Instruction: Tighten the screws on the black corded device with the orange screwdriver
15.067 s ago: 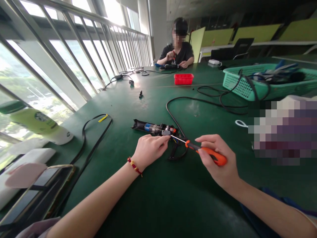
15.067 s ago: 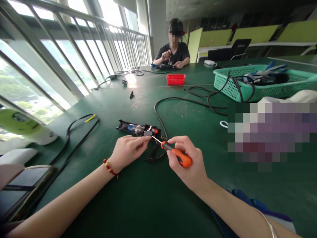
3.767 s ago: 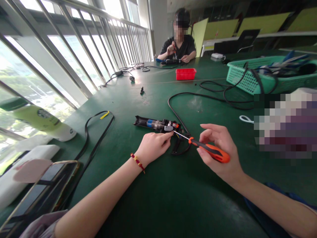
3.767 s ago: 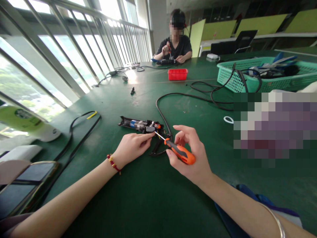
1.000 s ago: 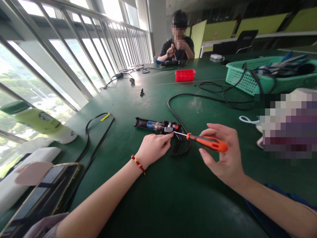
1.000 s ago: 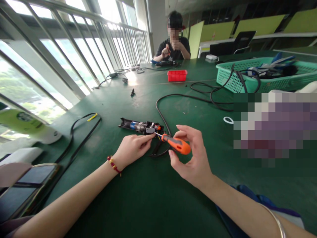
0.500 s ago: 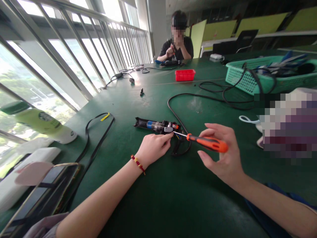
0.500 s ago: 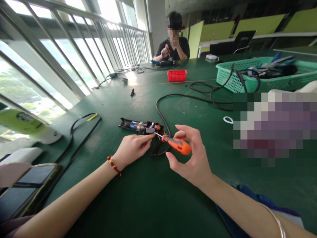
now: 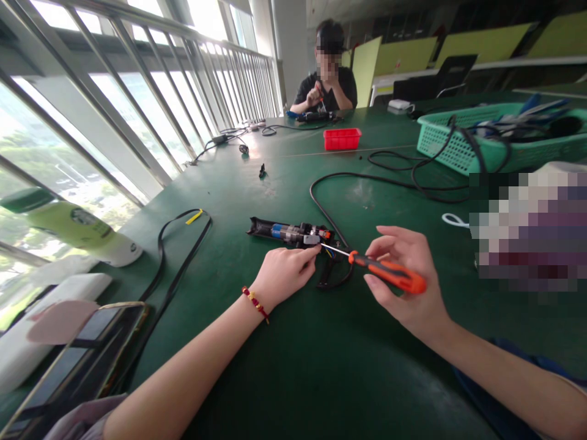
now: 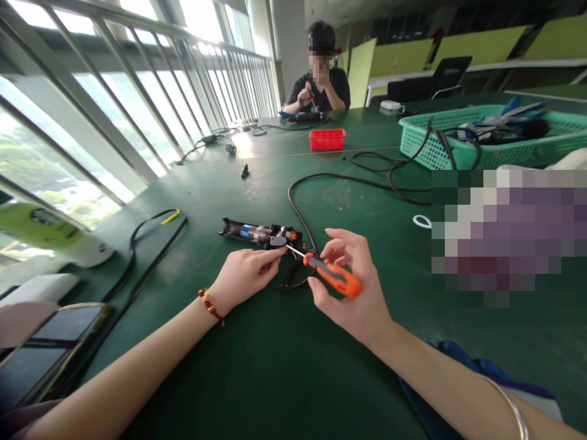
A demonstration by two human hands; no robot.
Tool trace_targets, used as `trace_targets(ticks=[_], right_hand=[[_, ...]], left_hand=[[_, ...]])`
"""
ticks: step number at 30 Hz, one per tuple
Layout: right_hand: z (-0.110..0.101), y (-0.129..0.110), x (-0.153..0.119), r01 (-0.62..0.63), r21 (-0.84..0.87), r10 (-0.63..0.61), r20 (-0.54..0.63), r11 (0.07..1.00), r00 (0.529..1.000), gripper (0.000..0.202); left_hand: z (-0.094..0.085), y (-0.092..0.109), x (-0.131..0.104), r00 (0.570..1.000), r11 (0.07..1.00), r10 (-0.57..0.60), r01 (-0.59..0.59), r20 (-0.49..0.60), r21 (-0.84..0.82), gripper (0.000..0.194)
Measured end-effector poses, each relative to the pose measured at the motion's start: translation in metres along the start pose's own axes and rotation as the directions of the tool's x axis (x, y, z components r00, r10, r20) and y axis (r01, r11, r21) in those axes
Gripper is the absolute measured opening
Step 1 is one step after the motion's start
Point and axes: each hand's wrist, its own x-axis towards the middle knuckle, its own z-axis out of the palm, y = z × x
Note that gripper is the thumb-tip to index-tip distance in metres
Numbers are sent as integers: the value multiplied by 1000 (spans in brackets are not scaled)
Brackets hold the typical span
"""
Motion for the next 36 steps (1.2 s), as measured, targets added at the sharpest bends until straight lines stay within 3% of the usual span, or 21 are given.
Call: trace_targets(ticks=[6,8,12,15,20,25,28,33,36], right_hand=[[0,-5,-2,-107,-24,110,170,994,979,23],[1,-4,-3,-71,-8,71,107,997,992,27],[1,0,-1,24,57,-21,-52,998,998,54],[-1,-1,-1,-19,26,18,17,999,1000,53],[-2,-5,-3,-111,-61,116,94,992,989,23],[0,0,-1,64,5,-64,-97,998,993,53],[0,0,-1,16,12,-15,-26,1000,1000,63],[-2,-5,-4,-123,-34,126,125,992,984,33],[-1,-5,-4,-45,-39,47,56,998,997,35]], left_hand=[[0,0,0,1000,1000,5,-5,-11,0,29],[0,0,0,1000,1000,4,-4,-9,-1,29],[0,0,0,1000,1000,4,-4,1,-9,30],[0,0,0,1000,1000,-2,2,1,-8,29],[0,1,0,1000,1000,-7,7,2,-11,29],[0,1,1,1000,1000,3,-3,-4,-11,30],[-1,1,1,1000,1000,-2,2,3,-6,30],[-1,1,1,1000,1000,-13,14,22,-11,31],[-1,1,1,1000,1000,-14,15,25,-18,31]])
